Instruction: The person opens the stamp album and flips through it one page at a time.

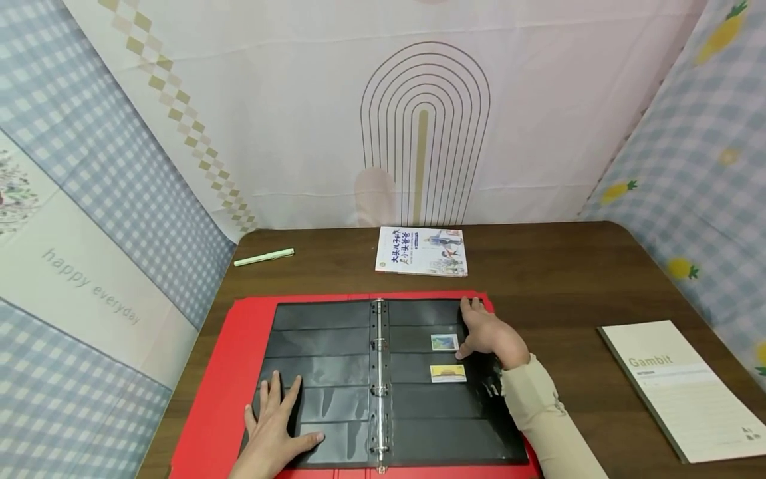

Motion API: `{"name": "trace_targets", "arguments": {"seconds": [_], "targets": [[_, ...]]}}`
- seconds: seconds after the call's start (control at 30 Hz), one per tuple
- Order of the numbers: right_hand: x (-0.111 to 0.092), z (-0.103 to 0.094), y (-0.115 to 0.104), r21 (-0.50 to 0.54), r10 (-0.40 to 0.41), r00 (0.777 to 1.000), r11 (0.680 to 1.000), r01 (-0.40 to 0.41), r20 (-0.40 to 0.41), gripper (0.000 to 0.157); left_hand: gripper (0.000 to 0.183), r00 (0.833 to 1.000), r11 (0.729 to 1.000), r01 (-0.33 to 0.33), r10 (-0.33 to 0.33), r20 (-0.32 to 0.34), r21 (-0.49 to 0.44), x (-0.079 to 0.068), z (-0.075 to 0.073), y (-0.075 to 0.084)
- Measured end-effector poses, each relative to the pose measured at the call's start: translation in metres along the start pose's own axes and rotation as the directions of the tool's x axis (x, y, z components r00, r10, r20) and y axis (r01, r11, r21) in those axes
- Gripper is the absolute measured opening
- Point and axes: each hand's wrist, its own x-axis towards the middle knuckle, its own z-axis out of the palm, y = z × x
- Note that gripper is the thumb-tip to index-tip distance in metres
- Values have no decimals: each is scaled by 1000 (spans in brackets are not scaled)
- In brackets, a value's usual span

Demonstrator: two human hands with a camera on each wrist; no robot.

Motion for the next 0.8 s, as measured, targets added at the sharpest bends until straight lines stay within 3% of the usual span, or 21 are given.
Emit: {"name": "trace_targets", "arguments": {"seconds": [0.4, 0.8], "targets": [[-4, 2, -12, -185, -43, 993, 982, 22, -107, 102, 109, 1000, 1000, -3, 3, -3, 30, 0, 0, 5], [-9, 5, -21, -290, -82, 979, 957, 26, -184, 89, 110, 1000, 1000, 11, -11, 3, -24, 0, 1, 5]]}}
